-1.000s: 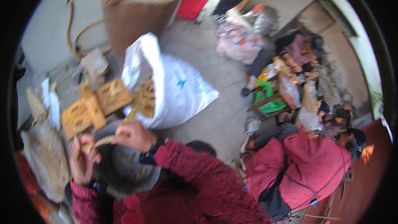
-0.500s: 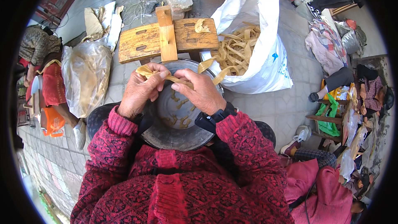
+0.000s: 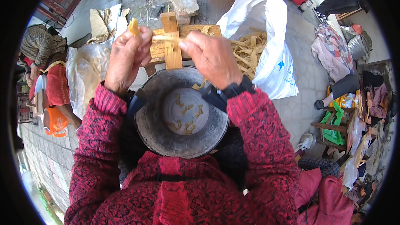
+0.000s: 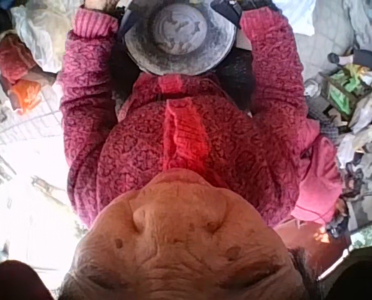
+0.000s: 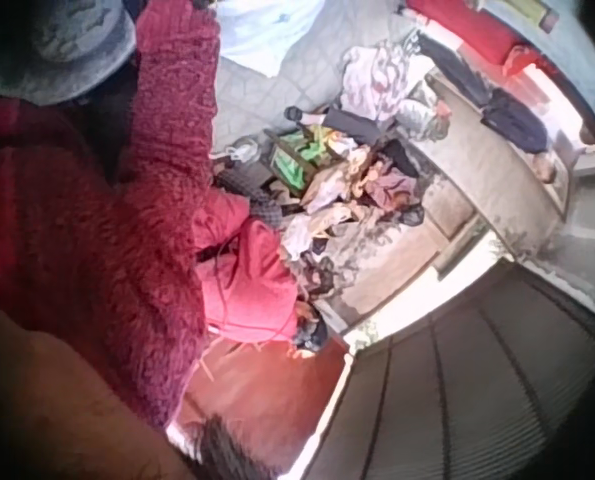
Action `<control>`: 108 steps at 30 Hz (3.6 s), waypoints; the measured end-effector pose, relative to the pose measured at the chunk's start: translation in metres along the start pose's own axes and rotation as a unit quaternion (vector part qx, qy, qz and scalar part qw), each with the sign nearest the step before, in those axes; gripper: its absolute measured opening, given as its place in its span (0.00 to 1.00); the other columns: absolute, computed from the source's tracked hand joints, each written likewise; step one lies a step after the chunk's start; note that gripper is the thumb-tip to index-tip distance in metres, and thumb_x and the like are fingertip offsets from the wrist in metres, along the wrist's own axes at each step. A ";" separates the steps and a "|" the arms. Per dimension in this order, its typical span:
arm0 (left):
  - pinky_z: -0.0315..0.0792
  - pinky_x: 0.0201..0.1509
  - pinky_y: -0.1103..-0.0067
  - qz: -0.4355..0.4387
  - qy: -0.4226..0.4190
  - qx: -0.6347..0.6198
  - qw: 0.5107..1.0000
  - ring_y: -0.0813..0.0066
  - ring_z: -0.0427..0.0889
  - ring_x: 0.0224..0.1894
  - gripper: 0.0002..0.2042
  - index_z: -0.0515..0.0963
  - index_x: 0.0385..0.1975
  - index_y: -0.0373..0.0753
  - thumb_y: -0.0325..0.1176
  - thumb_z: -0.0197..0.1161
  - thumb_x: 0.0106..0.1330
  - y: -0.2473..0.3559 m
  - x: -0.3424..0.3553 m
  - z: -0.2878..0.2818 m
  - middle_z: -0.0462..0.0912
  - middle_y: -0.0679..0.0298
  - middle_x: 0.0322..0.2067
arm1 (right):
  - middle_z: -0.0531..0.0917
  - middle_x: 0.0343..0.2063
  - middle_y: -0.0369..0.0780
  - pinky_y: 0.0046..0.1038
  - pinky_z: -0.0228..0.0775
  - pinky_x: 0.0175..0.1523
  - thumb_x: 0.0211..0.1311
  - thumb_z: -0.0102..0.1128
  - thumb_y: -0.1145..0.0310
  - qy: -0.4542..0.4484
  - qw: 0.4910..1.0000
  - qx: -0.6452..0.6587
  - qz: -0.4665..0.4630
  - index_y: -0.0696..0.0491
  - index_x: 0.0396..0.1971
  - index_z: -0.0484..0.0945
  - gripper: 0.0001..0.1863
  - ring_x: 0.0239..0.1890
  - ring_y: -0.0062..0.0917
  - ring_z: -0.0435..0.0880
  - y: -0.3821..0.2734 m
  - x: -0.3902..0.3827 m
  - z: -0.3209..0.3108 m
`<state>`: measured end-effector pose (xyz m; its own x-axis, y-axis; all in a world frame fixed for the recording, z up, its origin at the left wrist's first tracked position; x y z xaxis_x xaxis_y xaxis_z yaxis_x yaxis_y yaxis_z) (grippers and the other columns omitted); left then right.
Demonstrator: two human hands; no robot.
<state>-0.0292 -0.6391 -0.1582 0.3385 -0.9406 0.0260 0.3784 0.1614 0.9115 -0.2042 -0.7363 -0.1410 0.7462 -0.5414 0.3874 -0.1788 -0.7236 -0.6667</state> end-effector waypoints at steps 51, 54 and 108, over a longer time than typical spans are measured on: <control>0.75 0.36 0.73 0.234 -0.136 0.530 0.804 0.61 0.81 0.33 0.08 0.75 0.30 0.38 0.26 0.68 0.54 -0.031 -0.065 0.025 0.78 0.59 0.33 | 0.75 0.21 0.46 0.33 0.66 0.33 0.70 0.47 0.56 -0.125 0.948 0.268 0.119 0.60 0.29 0.73 0.21 0.25 0.35 0.76 0.005 -0.066 0.068; 0.70 0.33 0.84 0.125 -0.096 0.361 0.919 0.82 0.77 0.28 0.07 0.72 0.33 0.37 0.24 0.65 0.62 -0.035 -0.063 0.018 0.77 0.70 0.27 | 0.74 0.20 0.40 0.28 0.66 0.31 0.69 0.53 0.55 -0.079 0.957 0.253 0.117 0.57 0.33 0.74 0.17 0.24 0.28 0.74 -0.003 -0.068 0.057; 0.67 0.18 0.86 -0.185 -0.038 0.103 0.977 0.85 0.67 0.15 0.19 0.77 0.47 0.34 0.45 0.61 0.67 -0.050 -0.067 0.016 0.75 0.68 0.24 | 0.80 0.18 0.37 0.23 0.68 0.26 0.52 0.74 0.65 0.052 0.990 0.117 0.054 0.55 0.24 0.78 0.12 0.20 0.19 0.76 0.003 -0.075 0.043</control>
<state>-0.0846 -0.5890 -0.1994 0.1426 -0.9442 -0.2970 0.2794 -0.2494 0.9272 -0.2334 -0.6790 -0.1996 0.6591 -0.6596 0.3613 -0.0909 -0.5468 -0.8323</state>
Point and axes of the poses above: each hand's wrist, its own x-axis towards the middle knuckle, its own z-axis out of the palm, y = z × x, the point moved 4 cm from there along x, towards the middle knuckle
